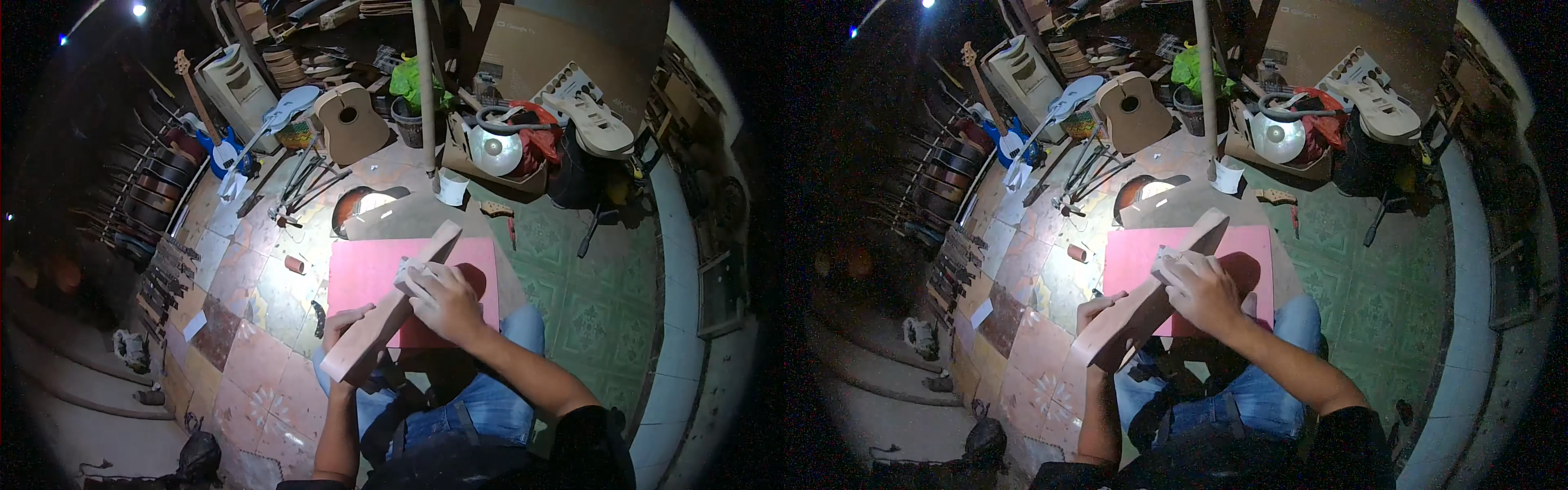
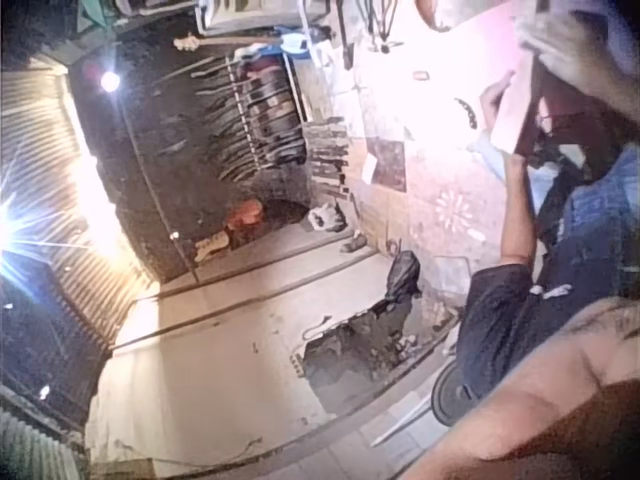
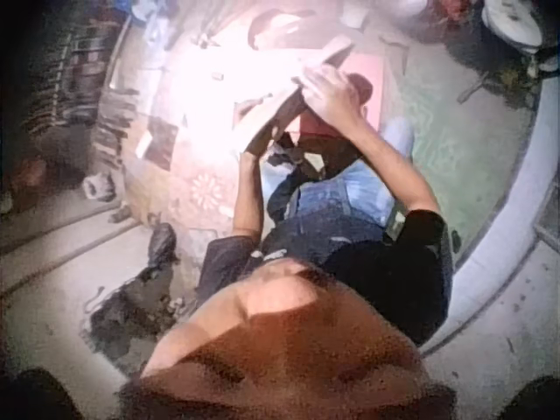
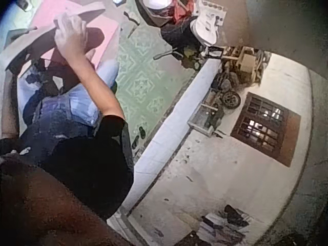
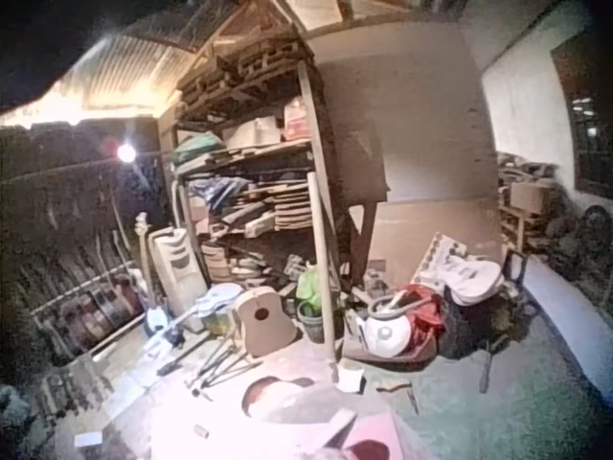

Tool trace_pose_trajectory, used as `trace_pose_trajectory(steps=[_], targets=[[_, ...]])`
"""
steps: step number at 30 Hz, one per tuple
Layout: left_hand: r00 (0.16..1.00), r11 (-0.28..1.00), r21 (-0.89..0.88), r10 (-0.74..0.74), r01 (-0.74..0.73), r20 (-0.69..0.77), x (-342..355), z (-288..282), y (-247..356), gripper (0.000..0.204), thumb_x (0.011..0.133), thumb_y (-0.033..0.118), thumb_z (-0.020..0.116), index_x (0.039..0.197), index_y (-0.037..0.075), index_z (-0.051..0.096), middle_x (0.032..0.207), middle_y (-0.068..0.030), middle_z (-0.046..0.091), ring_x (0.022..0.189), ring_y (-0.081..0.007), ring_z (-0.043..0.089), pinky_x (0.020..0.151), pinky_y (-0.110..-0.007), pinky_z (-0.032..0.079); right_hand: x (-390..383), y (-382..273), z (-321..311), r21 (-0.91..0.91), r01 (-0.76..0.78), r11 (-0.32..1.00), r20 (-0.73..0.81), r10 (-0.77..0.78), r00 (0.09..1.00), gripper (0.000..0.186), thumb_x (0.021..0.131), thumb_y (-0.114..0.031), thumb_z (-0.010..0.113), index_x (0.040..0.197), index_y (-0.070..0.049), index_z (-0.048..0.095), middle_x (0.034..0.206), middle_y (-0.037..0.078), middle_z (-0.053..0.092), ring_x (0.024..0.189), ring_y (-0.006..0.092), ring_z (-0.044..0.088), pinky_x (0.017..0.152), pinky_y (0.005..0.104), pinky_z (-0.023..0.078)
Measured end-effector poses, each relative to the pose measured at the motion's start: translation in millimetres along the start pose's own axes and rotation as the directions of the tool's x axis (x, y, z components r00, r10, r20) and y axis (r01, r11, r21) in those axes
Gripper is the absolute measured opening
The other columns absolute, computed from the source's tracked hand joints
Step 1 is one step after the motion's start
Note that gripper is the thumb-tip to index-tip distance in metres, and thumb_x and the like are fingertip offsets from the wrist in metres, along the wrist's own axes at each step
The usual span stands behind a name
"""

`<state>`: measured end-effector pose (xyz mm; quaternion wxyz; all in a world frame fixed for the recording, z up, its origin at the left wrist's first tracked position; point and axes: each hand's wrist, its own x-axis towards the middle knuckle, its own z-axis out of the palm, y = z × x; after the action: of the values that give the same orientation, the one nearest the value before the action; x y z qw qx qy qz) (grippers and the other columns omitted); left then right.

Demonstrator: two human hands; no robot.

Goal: The person sands the surfaces and edges of a wooden electric guitar body using a sanding block, turning the body over and around to reach different sides.

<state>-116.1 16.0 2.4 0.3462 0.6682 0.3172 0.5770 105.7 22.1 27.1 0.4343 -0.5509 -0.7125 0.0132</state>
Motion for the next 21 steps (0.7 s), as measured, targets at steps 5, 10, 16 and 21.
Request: trace_pose_trajectory(steps=[5, 10, 16, 21], targets=[[1.000, 0.996, -0.089, -0.004, 0.007, 0.031, 4.6, 7.6, 2.4, 0.059, 0.075, 0.007, 0.086, 0.120, 0.000, 0.049, 0.121, -0.0224, 0.063, 0.111, -0.0269, 0.066, 0.095, -0.037, 0.054, 31.5, 71.9, -6.3, -0.176, -0.144, 0.974, -0.104, 0.127, 0.986, 0.041, 0.082, -0.008, 0.063, 0.123, -0.012, 0.066, 0.115, 0.015, 0.066, 0.107, 0.0350, 0.062, 0.089, 0.0464, 0.052], [0.998, 0.998, -0.032, -0.044, 0.045, 0.034, 2.4, 6.0, -0.6, 0.062, 0.079, 0.017, 0.086, 0.123, 0.001, 0.045, 0.123, -0.0238, 0.061, 0.111, -0.0264, 0.064, 0.097, -0.038, 0.051, -7.9, 40.9, 27.9, 0.040, 0.188, 0.981, -0.112, -0.183, 0.977, 0.029, 0.080, -0.013, 0.070, 0.109, -0.008, 0.071, 0.116, 0.017, 0.064, 0.110, 0.0371, 0.060, 0.094, 0.0459, 0.049], [0.996, 0.996, 0.027, -0.085, 0.085, 0.016, 8.8, 20.5, 11.0, 0.069, 0.077, 0.028, 0.089, 0.122, 0.000, 0.044, 0.124, -0.0237, 0.061, 0.114, -0.0275, 0.063, 0.100, -0.040, 0.050, -19.1, 50.6, 50.1, 0.057, 0.043, 0.997, -0.294, -0.024, 0.956, 0.041, 0.083, -0.015, 0.072, 0.119, -0.001, 0.059, 0.118, 0.020, 0.063, 0.112, 0.0389, 0.061, 0.097, 0.0516, 0.048], [1.000, 0.998, 0.049, -0.025, 0.026, -0.016, 7.0, 4.5, 10.0, 0.056, 0.078, 0.015, 0.084, 0.119, -0.002, 0.050, 0.123, -0.0229, 0.064, 0.113, -0.0258, 0.065, 0.095, -0.037, 0.054, 14.3, 81.7, 41.6, 0.059, 0.022, 0.998, -0.297, -0.003, 0.955, 0.025, 0.083, -0.013, 0.071, 0.106, -0.003, 0.067, 0.105, 0.018, 0.067, 0.100, 0.0321, 0.064, 0.085, 0.0432, 0.051]])
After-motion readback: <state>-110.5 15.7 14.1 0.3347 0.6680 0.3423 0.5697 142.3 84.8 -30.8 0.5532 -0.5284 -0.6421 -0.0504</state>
